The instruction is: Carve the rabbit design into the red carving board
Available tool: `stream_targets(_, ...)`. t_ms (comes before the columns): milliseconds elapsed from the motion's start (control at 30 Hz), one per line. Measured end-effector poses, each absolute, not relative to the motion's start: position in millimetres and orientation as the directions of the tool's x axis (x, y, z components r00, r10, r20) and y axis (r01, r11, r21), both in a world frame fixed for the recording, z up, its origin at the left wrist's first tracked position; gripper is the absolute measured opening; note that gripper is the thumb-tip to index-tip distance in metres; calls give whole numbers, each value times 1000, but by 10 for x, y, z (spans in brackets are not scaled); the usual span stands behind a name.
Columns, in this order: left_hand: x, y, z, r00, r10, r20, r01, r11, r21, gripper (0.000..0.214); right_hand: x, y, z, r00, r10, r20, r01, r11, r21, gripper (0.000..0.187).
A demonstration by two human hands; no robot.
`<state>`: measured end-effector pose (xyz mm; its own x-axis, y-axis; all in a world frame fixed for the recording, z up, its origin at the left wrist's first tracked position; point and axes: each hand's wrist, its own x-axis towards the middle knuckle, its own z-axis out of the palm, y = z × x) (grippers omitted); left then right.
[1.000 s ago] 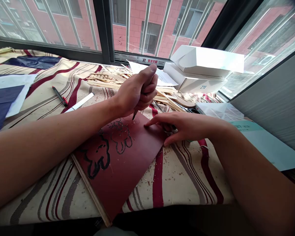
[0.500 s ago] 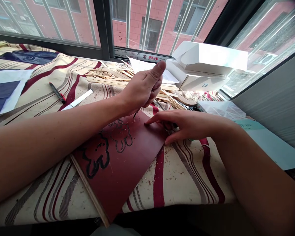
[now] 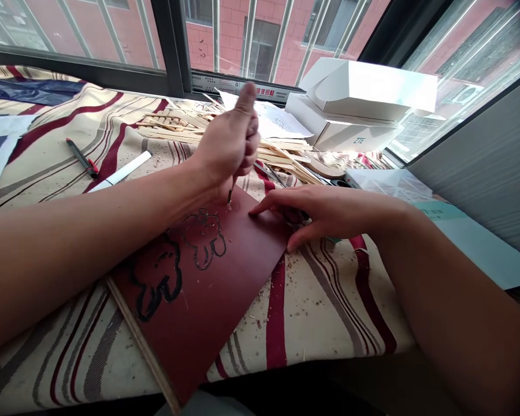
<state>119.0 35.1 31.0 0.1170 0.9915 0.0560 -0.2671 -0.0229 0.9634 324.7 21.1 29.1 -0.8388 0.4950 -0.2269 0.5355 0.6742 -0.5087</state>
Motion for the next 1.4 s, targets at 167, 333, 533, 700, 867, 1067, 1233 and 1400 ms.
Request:
stream_targets(167,1242,363,219,-153,976,152,-355,-198,914,64,3237,219,292,-840,489,-235,536,682,-497,63)
stream_targets(333,1266,325,219,-67,984,164,-359,-177,916,64,3233,219,305,-843,483,-237,532,680,-505,62)
stream_targets(533,1084,337,327,334,940,76,-342,45,939,65,3229,209,296,-837,495,-233,541,682,-493,63)
stream_targets(700,1164,342,259,136,984,117,-346,-64,936,65,3233,206,295,-845,485,-225,529,691,-494,64)
stream_targets(867,1307,243,200,-87,955,283,-281,-296,913,67,3229,203,313,-848,485,-215,522,694,-496,61)
stream_targets(1067,1140,237,333,297,945,137,-317,-38,948,66,3233,223,305,-840,491,-229,536,691,-485,63)
stream_targets(1233,1041,350,361,497,865,68,-305,100,947,71,3219,204,316,-844,491,-217,531,705,-469,63)
stream_targets(1400,1166,327,246,208,965,157,-336,-80,938,66,3221,192,315,-847,483,-222,526,704,-476,63)
